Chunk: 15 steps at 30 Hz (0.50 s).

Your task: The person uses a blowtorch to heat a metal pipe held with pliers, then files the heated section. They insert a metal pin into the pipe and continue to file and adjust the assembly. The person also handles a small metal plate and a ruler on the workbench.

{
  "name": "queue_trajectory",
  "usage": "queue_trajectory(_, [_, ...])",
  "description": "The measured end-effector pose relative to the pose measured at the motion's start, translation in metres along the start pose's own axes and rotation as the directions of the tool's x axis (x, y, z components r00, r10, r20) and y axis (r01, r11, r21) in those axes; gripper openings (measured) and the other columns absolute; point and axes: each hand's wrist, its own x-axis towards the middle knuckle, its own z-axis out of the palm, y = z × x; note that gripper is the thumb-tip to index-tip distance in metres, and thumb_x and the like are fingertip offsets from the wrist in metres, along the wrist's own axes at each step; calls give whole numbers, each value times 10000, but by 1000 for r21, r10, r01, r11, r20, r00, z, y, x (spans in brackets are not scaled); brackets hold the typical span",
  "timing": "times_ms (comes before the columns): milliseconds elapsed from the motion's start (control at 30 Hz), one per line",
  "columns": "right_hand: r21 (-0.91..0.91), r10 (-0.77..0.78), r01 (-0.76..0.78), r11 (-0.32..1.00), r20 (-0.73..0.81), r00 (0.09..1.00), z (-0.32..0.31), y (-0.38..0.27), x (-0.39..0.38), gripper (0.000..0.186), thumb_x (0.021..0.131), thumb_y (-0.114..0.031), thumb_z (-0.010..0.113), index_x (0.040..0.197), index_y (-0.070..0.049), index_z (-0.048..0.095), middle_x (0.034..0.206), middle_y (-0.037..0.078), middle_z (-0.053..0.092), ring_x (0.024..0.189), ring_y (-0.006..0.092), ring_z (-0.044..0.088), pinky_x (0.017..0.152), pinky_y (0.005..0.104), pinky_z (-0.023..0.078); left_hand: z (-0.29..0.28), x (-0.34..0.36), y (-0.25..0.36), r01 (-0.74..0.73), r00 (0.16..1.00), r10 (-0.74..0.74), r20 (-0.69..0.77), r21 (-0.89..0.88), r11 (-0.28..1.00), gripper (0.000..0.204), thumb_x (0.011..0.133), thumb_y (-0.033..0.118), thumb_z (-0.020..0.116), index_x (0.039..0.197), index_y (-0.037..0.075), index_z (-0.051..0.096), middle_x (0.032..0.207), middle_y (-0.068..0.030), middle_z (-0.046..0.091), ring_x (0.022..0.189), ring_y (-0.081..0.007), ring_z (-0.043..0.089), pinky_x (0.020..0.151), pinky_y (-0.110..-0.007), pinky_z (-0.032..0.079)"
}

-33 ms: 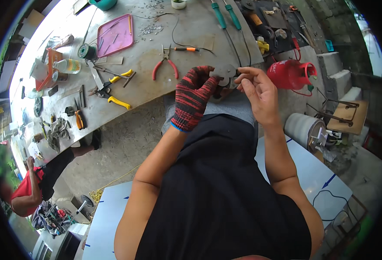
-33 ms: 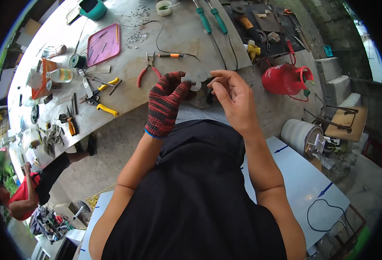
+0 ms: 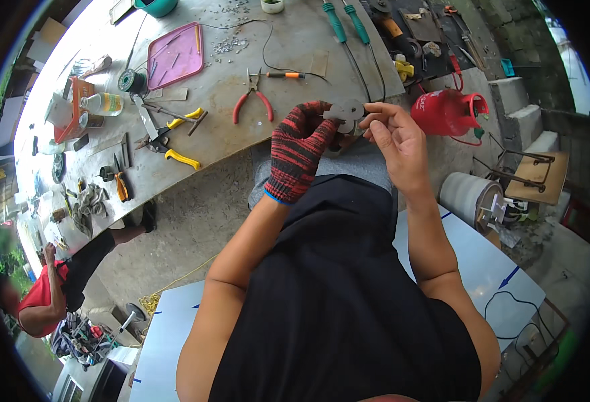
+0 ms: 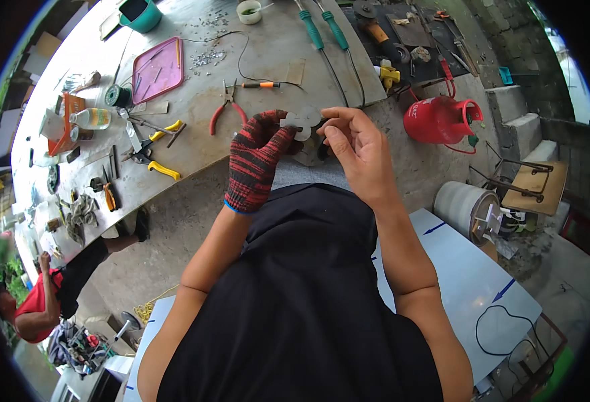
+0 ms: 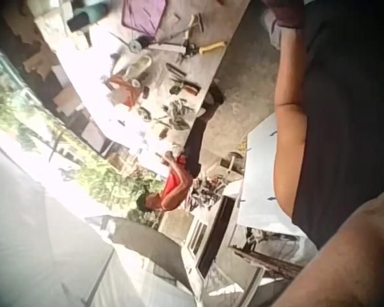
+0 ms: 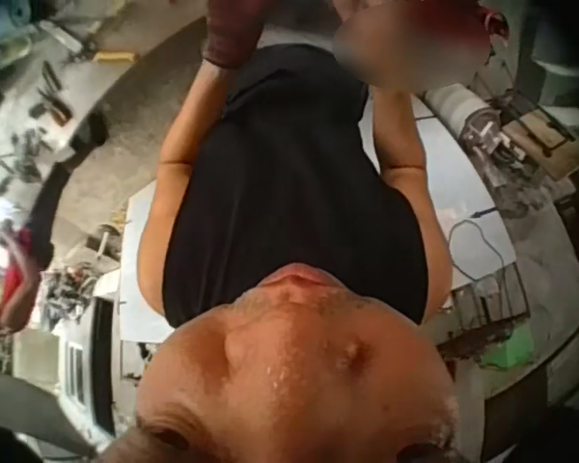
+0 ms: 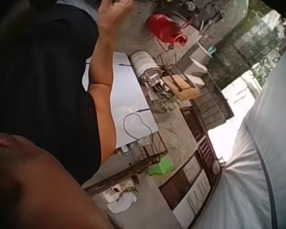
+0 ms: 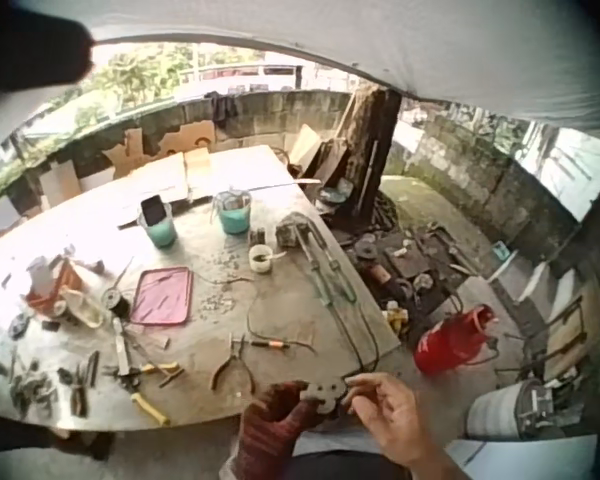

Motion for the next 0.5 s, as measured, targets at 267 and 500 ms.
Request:
queue_trajectory(267, [-5, 47, -47, 999, -46, 998, -15, 12, -15, 264, 986, -96, 619, 1232, -2, 615, 1005, 24, 649, 873, 58, 571, 788, 216, 470, 21, -12, -10, 75, 995, -76, 70, 20, 997, 365, 915, 29, 675, 1262, -30, 575, 1009, -117, 699, 892, -201, 705, 822, -321, 575])
queue_trajectory(500, [-5, 62, -62, 998, -64, 996, -20, 15, -19, 232, 973, -100, 634, 1183, -1, 642, 971, 5, 651, 832, 44, 566, 751, 204, 463, 29, -21, -15, 60, 992, -67, 106, 68, 996, 332, 941, -3, 638, 1265, -37, 574, 1023, -120, 693, 906, -177, 697, 838, -309, 586])
